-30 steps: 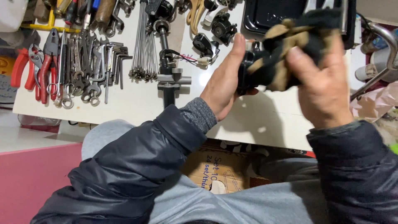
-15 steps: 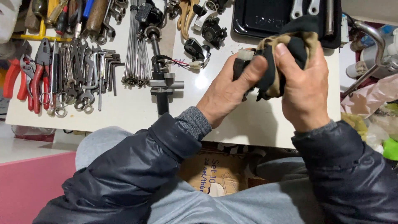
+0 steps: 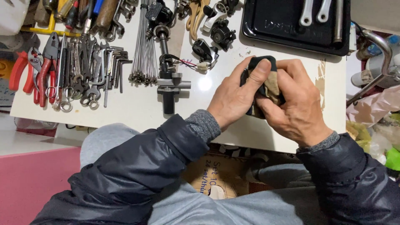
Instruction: Cleaning a bicycle derailleur component with a cloth on a workbench.
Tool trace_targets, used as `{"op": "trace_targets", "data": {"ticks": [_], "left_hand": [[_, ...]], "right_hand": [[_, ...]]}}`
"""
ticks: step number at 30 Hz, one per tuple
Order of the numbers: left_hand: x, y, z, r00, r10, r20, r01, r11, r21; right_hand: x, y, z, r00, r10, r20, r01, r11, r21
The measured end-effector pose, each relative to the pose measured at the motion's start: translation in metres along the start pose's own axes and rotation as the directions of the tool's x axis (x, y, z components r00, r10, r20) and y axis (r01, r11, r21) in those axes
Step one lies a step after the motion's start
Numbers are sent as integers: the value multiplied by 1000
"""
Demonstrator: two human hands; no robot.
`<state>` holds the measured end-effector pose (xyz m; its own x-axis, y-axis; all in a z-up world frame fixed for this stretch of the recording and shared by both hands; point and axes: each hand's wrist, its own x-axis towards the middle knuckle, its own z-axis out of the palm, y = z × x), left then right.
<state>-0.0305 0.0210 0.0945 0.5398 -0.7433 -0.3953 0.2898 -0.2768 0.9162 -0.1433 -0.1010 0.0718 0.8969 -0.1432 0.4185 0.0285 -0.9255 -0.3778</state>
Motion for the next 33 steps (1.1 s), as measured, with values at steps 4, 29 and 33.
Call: {"op": "trace_targets", "data": {"ticks": [4, 29, 33], "left_hand": [[6, -9, 2, 999, 26, -30, -24, 996, 90], [19, -1, -10, 981, 149, 126, -136, 985, -105], [12, 6, -15, 992, 85, 90, -82, 996, -44]], "right_hand": [[3, -6, 6, 996, -23, -80, 24, 1000, 3], [16, -4, -22, 758, 637, 140, -321, 178, 930], [9, 15, -25, 721, 692, 41, -332, 294, 896]]}}
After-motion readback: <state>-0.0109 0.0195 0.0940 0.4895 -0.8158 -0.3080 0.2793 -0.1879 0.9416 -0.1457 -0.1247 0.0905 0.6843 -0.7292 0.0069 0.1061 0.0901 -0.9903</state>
